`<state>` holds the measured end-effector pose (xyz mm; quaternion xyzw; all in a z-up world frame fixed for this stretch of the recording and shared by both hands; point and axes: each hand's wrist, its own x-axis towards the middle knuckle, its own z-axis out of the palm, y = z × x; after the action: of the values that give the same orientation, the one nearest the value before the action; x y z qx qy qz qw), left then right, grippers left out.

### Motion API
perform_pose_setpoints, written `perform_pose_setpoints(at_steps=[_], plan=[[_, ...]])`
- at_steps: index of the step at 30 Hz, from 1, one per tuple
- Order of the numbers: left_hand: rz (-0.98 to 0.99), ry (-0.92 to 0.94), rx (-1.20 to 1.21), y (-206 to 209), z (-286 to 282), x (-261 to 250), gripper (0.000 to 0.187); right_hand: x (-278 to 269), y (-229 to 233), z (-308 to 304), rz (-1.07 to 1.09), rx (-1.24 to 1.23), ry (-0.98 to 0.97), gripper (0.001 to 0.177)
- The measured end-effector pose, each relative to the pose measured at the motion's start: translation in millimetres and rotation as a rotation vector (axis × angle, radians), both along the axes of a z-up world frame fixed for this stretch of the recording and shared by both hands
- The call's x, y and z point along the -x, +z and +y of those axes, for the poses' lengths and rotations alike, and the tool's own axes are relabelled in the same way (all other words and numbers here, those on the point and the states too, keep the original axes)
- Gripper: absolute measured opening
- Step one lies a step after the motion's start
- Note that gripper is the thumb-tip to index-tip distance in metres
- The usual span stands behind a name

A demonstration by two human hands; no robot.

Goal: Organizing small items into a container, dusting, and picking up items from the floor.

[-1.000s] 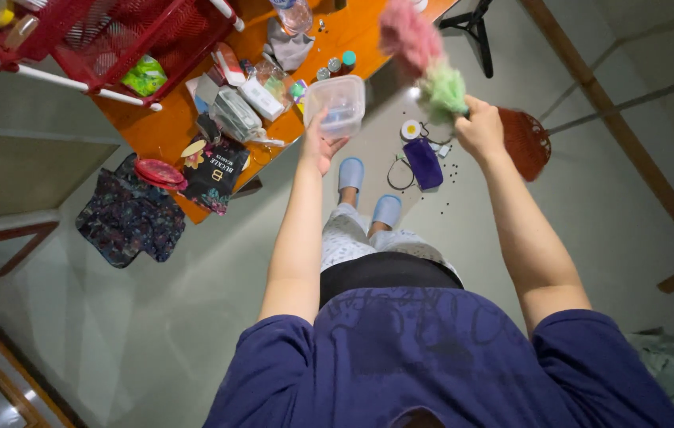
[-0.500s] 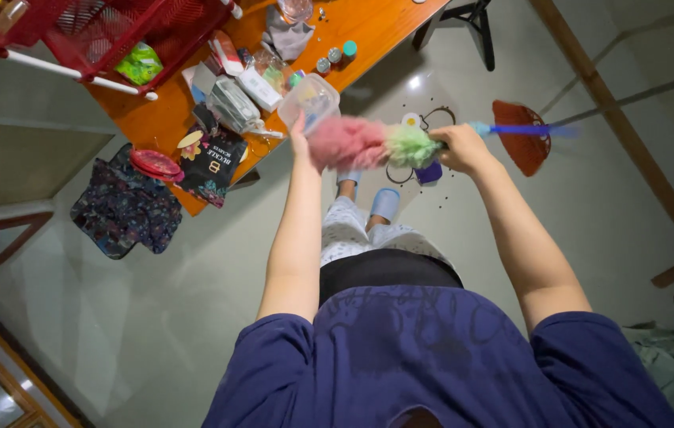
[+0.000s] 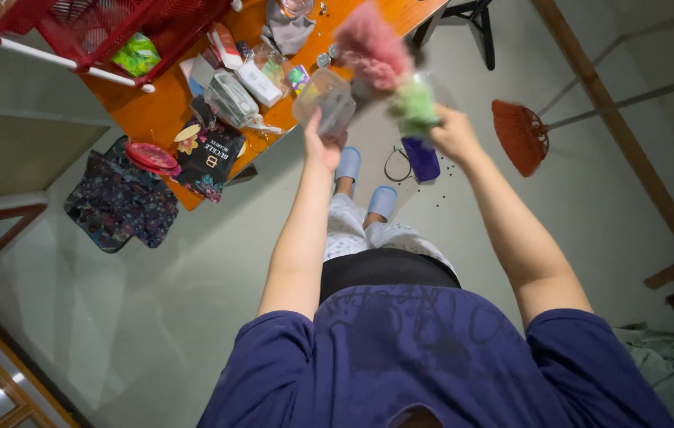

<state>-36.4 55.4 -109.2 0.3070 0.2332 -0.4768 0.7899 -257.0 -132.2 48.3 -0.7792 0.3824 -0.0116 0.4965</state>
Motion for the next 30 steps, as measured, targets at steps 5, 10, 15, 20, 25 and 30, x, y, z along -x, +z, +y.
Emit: perform_pose_setpoints(at_steps=[5,10,15,20,25,30], plan=[[0.056,-0.143,0.183,9.5,-9.0,25.4,0.057,-21.2,-22.1,16.5,-0.011,-0.07,0.068,0.033],[-0.007,-0.43,0.207,41.4,2.4,25.8,0.055,-19.7,-88.6,-1.0,-0.268,-0.239,-0.039,0.021],[-0.085,-0.436,0.224,44.5,7.8,10.8,0.067,-26.5,-25.5,19.5,-0.183,-0.172,0.029,0.027],[-0.151,-0.068,0.091,25.1,5.0,-2.7,0.073,-13.0,-41.9,38.7,-0.202,-0.142,0.184,0.042],[-0.127,0.168,0.043,1.9,8.0,-15.8,0.068,-3.1,-56.5,51.0,-0.138,-0.267,0.227,0.033],[-0.193,-0.288,0.124,23.8,11.2,0.8,0.064,-21.0,-54.8,28.0,-0.022,-0.15,0.018,0.023]])
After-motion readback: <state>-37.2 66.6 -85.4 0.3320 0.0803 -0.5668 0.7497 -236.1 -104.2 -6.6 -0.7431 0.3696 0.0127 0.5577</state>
